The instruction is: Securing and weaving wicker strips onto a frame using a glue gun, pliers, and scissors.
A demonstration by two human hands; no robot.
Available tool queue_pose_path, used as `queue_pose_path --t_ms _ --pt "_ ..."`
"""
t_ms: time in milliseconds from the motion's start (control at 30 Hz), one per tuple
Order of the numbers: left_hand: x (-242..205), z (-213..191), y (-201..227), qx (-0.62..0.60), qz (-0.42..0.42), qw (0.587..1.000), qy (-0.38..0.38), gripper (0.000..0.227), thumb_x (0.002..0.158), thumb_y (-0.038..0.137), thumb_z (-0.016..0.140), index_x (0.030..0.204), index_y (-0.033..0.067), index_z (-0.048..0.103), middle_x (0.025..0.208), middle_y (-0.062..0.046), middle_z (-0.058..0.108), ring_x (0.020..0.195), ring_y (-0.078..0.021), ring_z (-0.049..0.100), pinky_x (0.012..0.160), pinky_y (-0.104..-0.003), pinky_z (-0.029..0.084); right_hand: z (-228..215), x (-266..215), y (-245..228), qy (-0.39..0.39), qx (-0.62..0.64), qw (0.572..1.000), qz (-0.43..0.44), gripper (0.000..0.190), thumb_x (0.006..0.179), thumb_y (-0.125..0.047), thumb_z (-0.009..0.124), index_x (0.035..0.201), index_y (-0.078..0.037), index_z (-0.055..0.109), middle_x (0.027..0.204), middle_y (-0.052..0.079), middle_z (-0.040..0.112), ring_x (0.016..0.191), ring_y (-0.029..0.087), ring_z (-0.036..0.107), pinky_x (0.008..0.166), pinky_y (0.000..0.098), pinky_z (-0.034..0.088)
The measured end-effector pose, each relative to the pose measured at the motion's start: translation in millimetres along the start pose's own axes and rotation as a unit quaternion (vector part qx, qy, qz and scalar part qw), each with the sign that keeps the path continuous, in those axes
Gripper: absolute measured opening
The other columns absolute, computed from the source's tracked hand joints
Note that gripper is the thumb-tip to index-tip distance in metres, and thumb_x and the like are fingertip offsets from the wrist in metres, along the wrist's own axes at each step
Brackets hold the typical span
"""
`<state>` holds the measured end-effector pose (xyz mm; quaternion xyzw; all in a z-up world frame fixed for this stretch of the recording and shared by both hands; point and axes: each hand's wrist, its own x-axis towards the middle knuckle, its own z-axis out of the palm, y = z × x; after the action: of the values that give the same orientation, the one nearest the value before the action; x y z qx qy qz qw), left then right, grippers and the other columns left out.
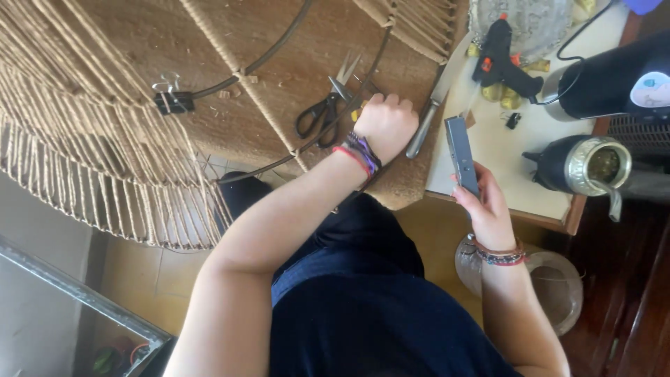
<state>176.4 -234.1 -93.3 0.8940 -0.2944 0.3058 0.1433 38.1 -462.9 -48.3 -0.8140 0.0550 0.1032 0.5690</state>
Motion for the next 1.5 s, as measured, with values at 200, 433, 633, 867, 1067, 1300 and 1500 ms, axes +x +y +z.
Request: queue_pose_path --t_ms 200,433,633,867,1067,1300,1500 --pt "6 -9 -8 0.032 0.034 0.999 0.004 0.006 0.07 0.015 0.067 0.069 0.0203 0.064 0.064 0.002 0.052 0.062 -0.0201 0.057 0.058 -0.035 0.044 2 16 -20 0.022 -0.124 0.992 -0.027 0.067 0.098 -0.035 0.071 0.146 0.006 0.046 0.123 0.029 0.059 0.109 0.045 0.063 0.091 0.0546 0.049" --pt "9 -123 -13 -0.19 0.008 0.979 0.073 0.017 0.106 0.014 0.048 0.099 0.0086 0.063 0.094 -0.005 0.059 0.081 -0.0264 0.069 0.074 -0.035 0.057 39 68 -22 0.113 -0.463 0.859 -0.186 0.078 0.084 -0.043 0.086 0.14 0.0 0.053 0.113 0.018 0.057 0.097 0.035 0.066 0.083 0.0439 0.054" --pt "-51 -189 -10 -0.247 -0.023 0.959 0.14 0.027 0.107 0.013 0.046 0.106 0.004 0.071 0.096 -0.012 0.066 0.082 -0.0347 0.069 0.074 -0.04 0.059 101 101 -25 0.159 -0.563 0.774 -0.243 0.085 0.084 -0.061 0.075 0.144 -0.006 0.052 0.12 0.011 0.053 0.101 0.03 0.062 0.08 0.0419 0.052" --pt "-97 -223 -6 -0.128 0.068 0.96 0.242 0.022 0.105 0.01 0.058 0.097 0.0119 0.077 0.096 -0.009 0.074 0.083 -0.0229 0.068 0.078 -0.033 0.057 113 17 -111 -0.135 -0.102 0.959 -0.229 0.022 0.104 -0.025 0.059 0.111 -0.014 0.077 0.099 0.002 0.077 0.092 0.019 0.073 0.085 0.0303 0.056" --pt "-99 -246 -9 -0.069 0.044 0.962 0.261 0.024 0.104 0.011 0.058 0.089 0.0154 0.076 0.092 -0.004 0.073 0.08 -0.0197 0.065 0.076 -0.029 0.056 165 13 -65 -0.283 0.3 0.91 0.049 0.022 0.098 -0.002 0.057 0.111 0.012 0.068 0.093 0.027 0.076 0.081 0.026 0.074 0.074 0.0395 0.061" --pt "-162 -269 -47 -0.141 -0.245 0.937 0.205 0.023 0.098 0.022 0.066 0.116 0.0107 0.073 0.109 -0.01 0.073 0.098 -0.032 0.07 0.086 -0.045 0.059 177 24 -124 -0.302 0.097 0.947 -0.053 0.026 0.106 -0.008 0.045 0.116 0.004 0.067 0.069 0.006 0.061 0.053 0.004 0.056 0.046 0.0204 0.05" --pt "-159 -268 -66 -0.438 -0.548 0.707 0.09 0.032 0.1 0.017 0.062 0.129 0.0041 0.064 0.099 -0.006 0.077 0.079 -0.0109 0.071 0.07 -0.022 0.06 191 19 -189 -0.195 -0.193 0.923 -0.269 0.02 0.096 0.01 0.061 0.115 0.011 0.068 0.109 0.013 0.064 0.072 0.016 0.049 0.064 0.0259 0.037"
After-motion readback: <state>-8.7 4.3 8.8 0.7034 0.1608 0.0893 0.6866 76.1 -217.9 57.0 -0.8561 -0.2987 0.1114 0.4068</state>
